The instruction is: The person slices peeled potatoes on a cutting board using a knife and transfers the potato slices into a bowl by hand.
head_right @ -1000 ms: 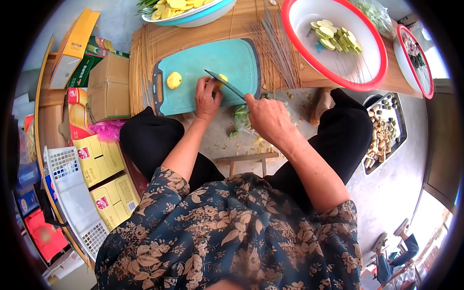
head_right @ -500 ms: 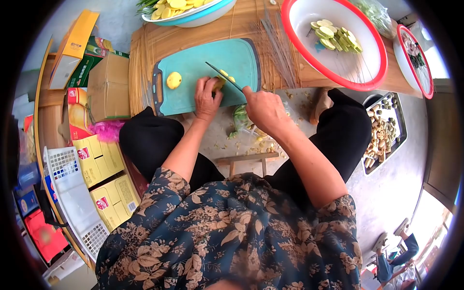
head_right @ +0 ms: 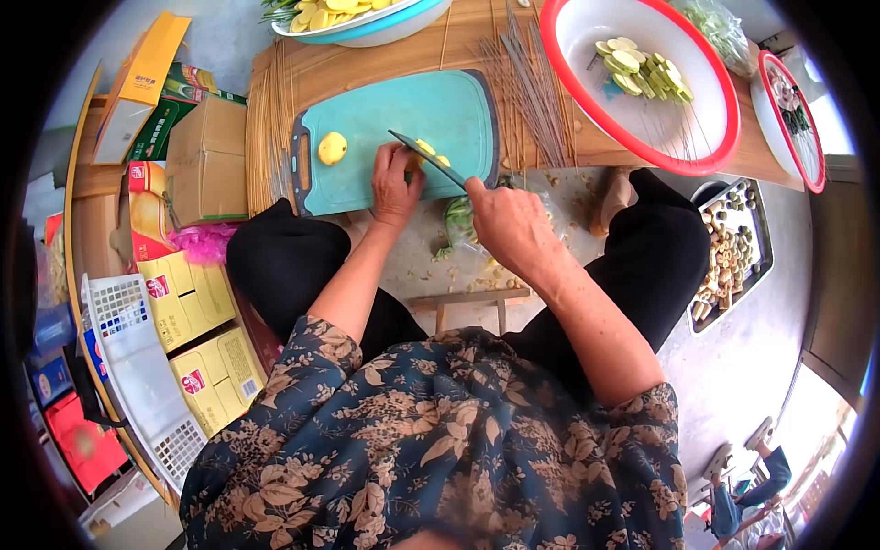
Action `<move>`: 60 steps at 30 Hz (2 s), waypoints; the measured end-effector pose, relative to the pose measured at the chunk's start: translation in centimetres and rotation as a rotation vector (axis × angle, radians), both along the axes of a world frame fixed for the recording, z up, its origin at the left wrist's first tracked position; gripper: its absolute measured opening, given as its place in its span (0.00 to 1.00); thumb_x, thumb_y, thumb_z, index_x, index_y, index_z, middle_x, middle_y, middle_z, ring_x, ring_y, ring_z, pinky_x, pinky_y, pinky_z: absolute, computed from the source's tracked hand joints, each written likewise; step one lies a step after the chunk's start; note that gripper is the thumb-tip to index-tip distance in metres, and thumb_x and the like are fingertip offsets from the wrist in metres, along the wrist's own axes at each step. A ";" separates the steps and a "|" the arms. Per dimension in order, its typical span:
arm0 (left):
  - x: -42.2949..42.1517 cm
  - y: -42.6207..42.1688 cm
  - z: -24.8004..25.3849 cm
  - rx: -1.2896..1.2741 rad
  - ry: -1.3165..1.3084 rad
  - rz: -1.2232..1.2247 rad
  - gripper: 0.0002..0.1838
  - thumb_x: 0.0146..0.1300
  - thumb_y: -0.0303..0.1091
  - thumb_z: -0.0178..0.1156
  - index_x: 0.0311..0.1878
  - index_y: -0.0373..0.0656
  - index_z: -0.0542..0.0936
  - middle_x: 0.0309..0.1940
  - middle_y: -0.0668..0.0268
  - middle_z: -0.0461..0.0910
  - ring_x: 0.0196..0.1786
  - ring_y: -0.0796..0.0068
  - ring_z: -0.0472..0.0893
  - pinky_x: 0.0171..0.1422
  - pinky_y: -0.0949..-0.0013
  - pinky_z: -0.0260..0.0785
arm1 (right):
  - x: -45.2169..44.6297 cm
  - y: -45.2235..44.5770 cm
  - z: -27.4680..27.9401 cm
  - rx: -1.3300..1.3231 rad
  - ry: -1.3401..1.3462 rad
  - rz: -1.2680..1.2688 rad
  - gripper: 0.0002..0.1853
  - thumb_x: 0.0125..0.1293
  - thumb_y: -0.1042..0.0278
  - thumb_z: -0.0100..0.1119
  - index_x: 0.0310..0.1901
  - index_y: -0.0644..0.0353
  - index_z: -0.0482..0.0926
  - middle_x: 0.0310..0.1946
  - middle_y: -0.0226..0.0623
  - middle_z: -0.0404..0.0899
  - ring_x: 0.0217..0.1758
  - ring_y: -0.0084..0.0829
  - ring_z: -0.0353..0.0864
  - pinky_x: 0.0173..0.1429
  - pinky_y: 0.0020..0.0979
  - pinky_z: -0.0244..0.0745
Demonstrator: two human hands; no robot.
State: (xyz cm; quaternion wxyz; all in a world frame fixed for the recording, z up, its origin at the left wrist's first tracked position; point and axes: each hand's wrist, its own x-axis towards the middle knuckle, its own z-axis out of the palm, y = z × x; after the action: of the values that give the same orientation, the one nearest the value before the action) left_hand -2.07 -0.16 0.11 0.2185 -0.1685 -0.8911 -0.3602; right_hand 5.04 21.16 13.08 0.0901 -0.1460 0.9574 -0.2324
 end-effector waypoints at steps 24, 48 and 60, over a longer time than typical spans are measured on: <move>0.1 0.1 0.0 0.035 0.019 0.016 0.15 0.55 0.22 0.60 0.48 0.42 0.79 0.48 0.56 0.78 0.49 0.49 0.79 0.51 0.54 0.73 | -0.1 -0.4 0.1 -0.012 0.009 0.013 0.07 0.65 0.76 0.53 0.44 0.63 0.70 0.19 0.52 0.78 0.28 0.57 0.82 0.34 0.56 0.75; 0.1 -0.1 -0.1 0.082 -0.009 0.030 0.13 0.57 0.23 0.60 0.47 0.42 0.78 0.46 0.54 0.75 0.48 0.48 0.78 0.50 0.52 0.72 | -0.9 -0.9 0.7 -0.020 -0.040 0.004 0.09 0.65 0.75 0.53 0.45 0.64 0.70 0.21 0.53 0.78 0.30 0.58 0.82 0.37 0.56 0.76; 0.1 0.1 0.2 0.087 0.017 0.021 0.12 0.58 0.24 0.60 0.46 0.42 0.78 0.45 0.55 0.76 0.48 0.48 0.78 0.50 0.53 0.72 | -0.8 -1.0 -0.2 0.001 -0.014 0.033 0.09 0.64 0.76 0.53 0.45 0.63 0.70 0.20 0.53 0.78 0.29 0.57 0.83 0.34 0.55 0.76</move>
State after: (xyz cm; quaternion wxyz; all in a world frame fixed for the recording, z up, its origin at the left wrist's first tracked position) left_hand -2.01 -0.07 0.27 0.2368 -0.1527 -0.8745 -0.3948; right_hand 4.29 20.11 12.89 0.1004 -0.1599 0.9544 -0.2313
